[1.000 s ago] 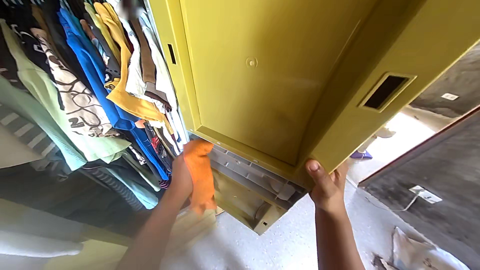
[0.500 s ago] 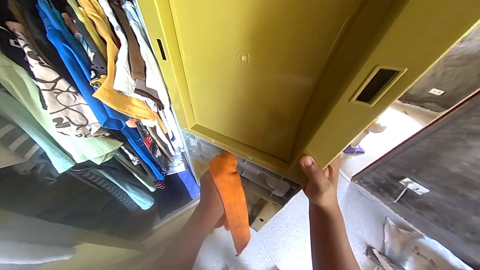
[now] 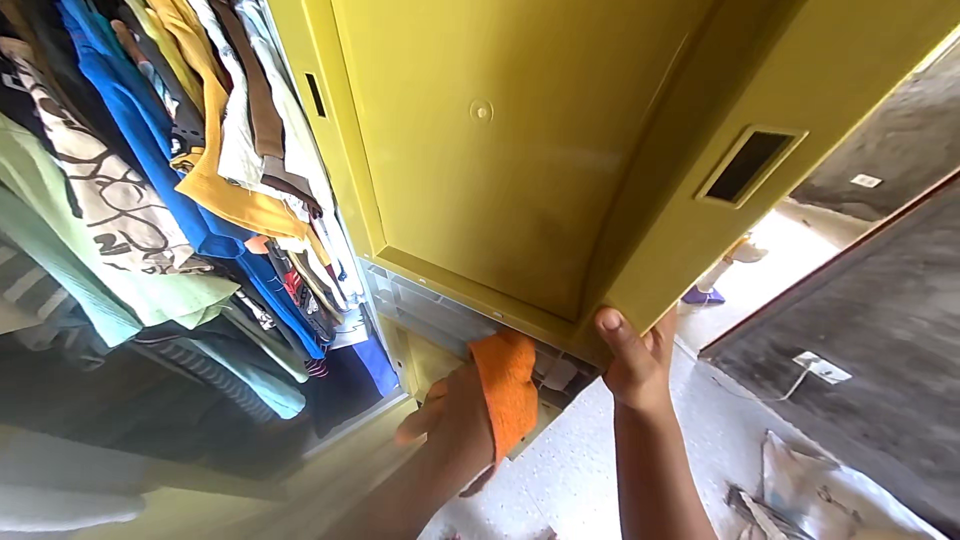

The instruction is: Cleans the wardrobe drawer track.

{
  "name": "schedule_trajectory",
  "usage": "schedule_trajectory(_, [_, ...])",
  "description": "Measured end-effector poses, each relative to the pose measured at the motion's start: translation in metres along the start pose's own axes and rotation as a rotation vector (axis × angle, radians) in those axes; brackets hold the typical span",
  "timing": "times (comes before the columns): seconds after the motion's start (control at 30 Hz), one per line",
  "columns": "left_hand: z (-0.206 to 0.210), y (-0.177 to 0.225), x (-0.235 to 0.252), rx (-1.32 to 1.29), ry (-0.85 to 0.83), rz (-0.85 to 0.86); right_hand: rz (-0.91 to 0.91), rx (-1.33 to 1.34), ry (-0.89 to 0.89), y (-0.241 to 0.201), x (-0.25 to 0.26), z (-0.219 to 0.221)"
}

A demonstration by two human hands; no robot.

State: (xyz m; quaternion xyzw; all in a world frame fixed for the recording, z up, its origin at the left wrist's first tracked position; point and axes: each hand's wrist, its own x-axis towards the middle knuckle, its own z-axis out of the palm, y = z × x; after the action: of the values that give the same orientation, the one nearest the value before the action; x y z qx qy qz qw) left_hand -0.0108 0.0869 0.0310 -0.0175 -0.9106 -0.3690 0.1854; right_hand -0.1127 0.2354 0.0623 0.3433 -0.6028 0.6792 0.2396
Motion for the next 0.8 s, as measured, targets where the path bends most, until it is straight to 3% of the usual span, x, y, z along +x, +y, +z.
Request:
schedule_trajectory(0.1, [-0.002, 0.018, -0.001, 0.001, -0.138, 0.040, 0.001, 0.017, -0.002, -0.001, 0.000, 0.001])
schedule_trajectory(0.17, [0.004, 0.020, -0.002, -0.086, -0.061, 0.062, 0.001, 0.041, -0.009, -0.001, 0.001, 0.001])
schedule_trajectory(0.3, [0.001, 0.009, -0.003, -0.745, -0.145, -0.102, 0.015, 0.072, -0.011, 0.000, 0.002, 0.000])
schedule_trajectory(0.37, [0.010, -0.006, 0.004, -0.533, -0.152, 0.138, 0.013, 0.068, -0.010, 0.002, 0.002, -0.001])
schedule_trajectory(0.43, [0.016, -0.020, 0.002, -0.569, -0.205, 0.093, 0.012, 0.057, -0.013, 0.002, 0.001, -0.001])
schedule_trajectory(0.5, [0.024, -0.020, -0.001, -0.722, -0.093, 0.018, 0.002, 0.057, -0.025, 0.003, 0.001, -0.002])
schedule_trajectory(0.57, [0.029, -0.016, -0.006, -0.595, -0.041, 0.029, -0.004, 0.055, -0.024, 0.004, 0.003, -0.002])
schedule_trajectory(0.7, [0.010, 0.024, -0.006, 0.033, -0.232, 0.044, 0.017, 0.004, -0.005, 0.003, 0.001, -0.002])
schedule_trajectory(0.8, [0.009, 0.042, -0.003, 0.138, -0.182, 0.139, 0.033, 0.000, -0.010, 0.002, 0.002, -0.003])
